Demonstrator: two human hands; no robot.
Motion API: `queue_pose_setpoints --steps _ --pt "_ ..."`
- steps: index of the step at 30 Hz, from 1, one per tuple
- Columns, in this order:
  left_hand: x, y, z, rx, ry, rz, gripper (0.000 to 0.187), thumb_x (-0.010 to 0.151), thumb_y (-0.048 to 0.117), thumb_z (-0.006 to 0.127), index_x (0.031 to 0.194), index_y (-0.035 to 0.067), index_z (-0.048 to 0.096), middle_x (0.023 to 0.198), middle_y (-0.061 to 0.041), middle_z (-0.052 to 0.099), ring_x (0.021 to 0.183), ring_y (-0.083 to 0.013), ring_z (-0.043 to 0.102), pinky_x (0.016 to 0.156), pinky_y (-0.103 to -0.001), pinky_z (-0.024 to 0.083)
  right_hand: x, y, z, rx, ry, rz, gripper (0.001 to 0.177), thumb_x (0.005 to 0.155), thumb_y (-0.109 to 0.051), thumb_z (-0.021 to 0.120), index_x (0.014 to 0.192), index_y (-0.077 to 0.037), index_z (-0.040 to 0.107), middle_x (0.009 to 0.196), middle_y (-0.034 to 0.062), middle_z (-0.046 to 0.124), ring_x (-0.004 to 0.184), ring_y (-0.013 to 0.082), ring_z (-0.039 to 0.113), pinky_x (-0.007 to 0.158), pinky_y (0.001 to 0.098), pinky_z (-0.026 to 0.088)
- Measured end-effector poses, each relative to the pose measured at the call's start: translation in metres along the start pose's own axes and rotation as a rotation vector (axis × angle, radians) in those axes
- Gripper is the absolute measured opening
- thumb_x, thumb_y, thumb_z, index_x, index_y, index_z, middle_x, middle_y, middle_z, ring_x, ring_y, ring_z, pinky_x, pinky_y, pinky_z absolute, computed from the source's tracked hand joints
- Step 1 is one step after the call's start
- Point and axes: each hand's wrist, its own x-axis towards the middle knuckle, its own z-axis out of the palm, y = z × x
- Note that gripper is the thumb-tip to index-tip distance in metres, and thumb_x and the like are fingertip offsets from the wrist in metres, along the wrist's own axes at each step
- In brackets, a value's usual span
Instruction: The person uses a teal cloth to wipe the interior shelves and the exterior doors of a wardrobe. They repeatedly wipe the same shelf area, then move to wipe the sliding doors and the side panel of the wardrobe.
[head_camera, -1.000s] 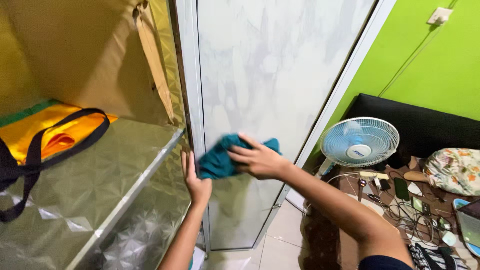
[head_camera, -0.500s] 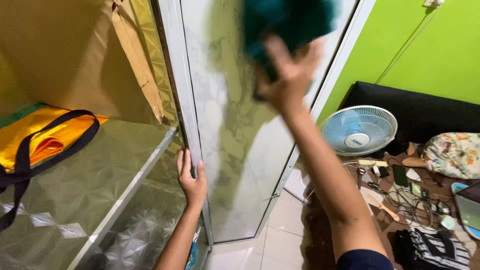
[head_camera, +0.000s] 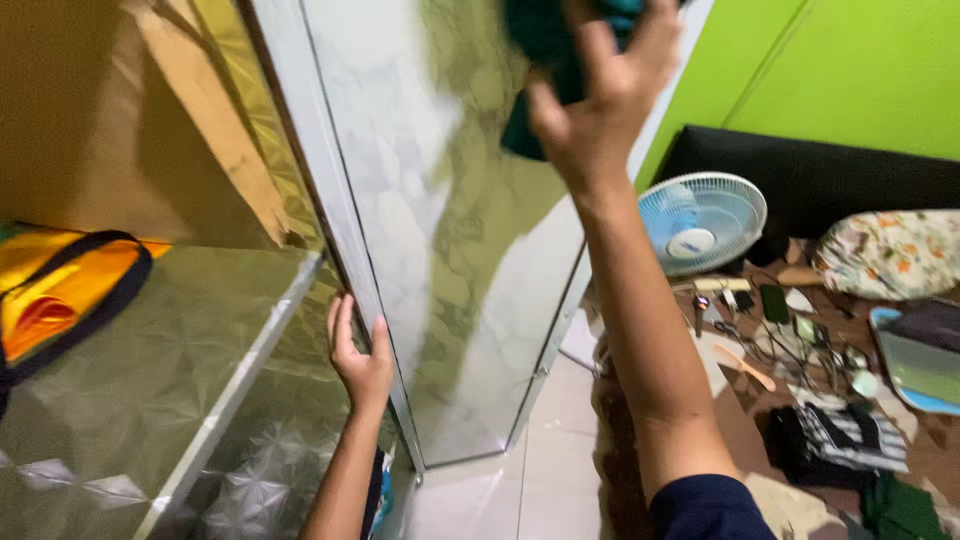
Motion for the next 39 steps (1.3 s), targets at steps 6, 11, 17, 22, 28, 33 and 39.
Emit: queue_pose_setpoints --steps 6,11,17,22,28,33,39 --pt "-0.006 0.000 0.004 0.039 -0.006 -0.060 0.054 0.092 0.004 0.070 0.143 -0.004 0.054 0.153 -0.026 0.050 0.144 -0.0416 0.047 0.120 -0.048 0.036 -0.216 0.024 0.018 0.040 0.062 0.038 0.078 0.079 -0.014 0.075 0.152 -0.015 0.048 0.147 0.0352 0.044 0.137 0.0561 0.044 0.122 0.0621 0.030" --pt "-0.007 0.002 0.010 0.086 0.034 0.000 0.053 0.093 -0.003 0.065 0.144 -0.004 0.051 0.153 -0.027 0.049 0.144 -0.0447 0.047 0.121 -0.050 0.036 -0.444 -0.045 0.002 0.152 -0.413 0.596 0.053 0.077 -0.008 0.082 0.127 -0.010 0.065 0.134 0.0302 0.055 0.125 0.0462 0.055 0.105 0.0507 0.048" --pt "-0.002 0.001 0.009 0.124 0.034 -0.001 0.052 0.094 -0.007 0.062 0.144 -0.003 0.050 0.150 -0.026 0.049 0.142 -0.0448 0.048 0.120 -0.050 0.039 -0.394 -0.049 0.011 0.145 -0.324 0.355 0.046 0.073 -0.014 0.085 0.115 -0.006 0.068 0.122 0.0247 0.066 0.114 0.0477 0.062 0.103 0.0512 0.047" --pt "-0.010 -0.005 0.014 0.169 0.031 0.027 0.053 0.096 -0.010 0.059 0.147 -0.005 0.047 0.153 -0.027 0.045 0.145 -0.0466 0.044 0.121 -0.051 0.035 -0.218 -0.037 0.029 0.303 -0.095 0.354 0.042 0.087 -0.012 0.077 0.128 -0.004 0.070 0.126 0.0201 0.073 0.123 0.0341 0.070 0.113 0.0442 0.052" --pt "-0.009 -0.006 0.013 0.129 0.026 0.020 0.054 0.092 -0.010 0.056 0.145 -0.005 0.049 0.153 -0.026 0.045 0.144 -0.0460 0.045 0.122 -0.050 0.035 -0.171 -0.068 0.042 0.187 0.018 0.092 0.043 0.074 -0.009 0.078 0.116 -0.011 0.071 0.121 0.0221 0.066 0.117 0.0428 0.061 0.107 0.0507 0.046" --pt "-0.009 -0.012 0.010 -0.111 -0.009 -0.064 0.063 0.088 -0.011 0.040 0.150 -0.003 0.047 0.159 -0.024 0.039 0.150 -0.0417 0.045 0.122 -0.044 0.040 -0.297 -0.115 0.036 0.195 -0.430 -0.003 0.052 0.063 -0.014 0.083 0.114 -0.016 0.071 0.132 0.0269 0.049 0.120 0.0505 0.047 0.103 0.0629 0.040" --pt "-0.015 -0.018 -0.001 0.113 -0.122 0.037 0.063 0.095 -0.010 0.055 0.157 -0.003 0.043 0.164 -0.023 0.035 0.154 -0.0420 0.039 0.126 -0.045 0.034 -0.358 -0.057 0.000 0.382 -0.427 0.439 0.054 0.074 -0.006 0.069 0.128 -0.006 0.064 0.127 0.0211 0.062 0.125 0.0436 0.057 0.111 0.0527 0.044"
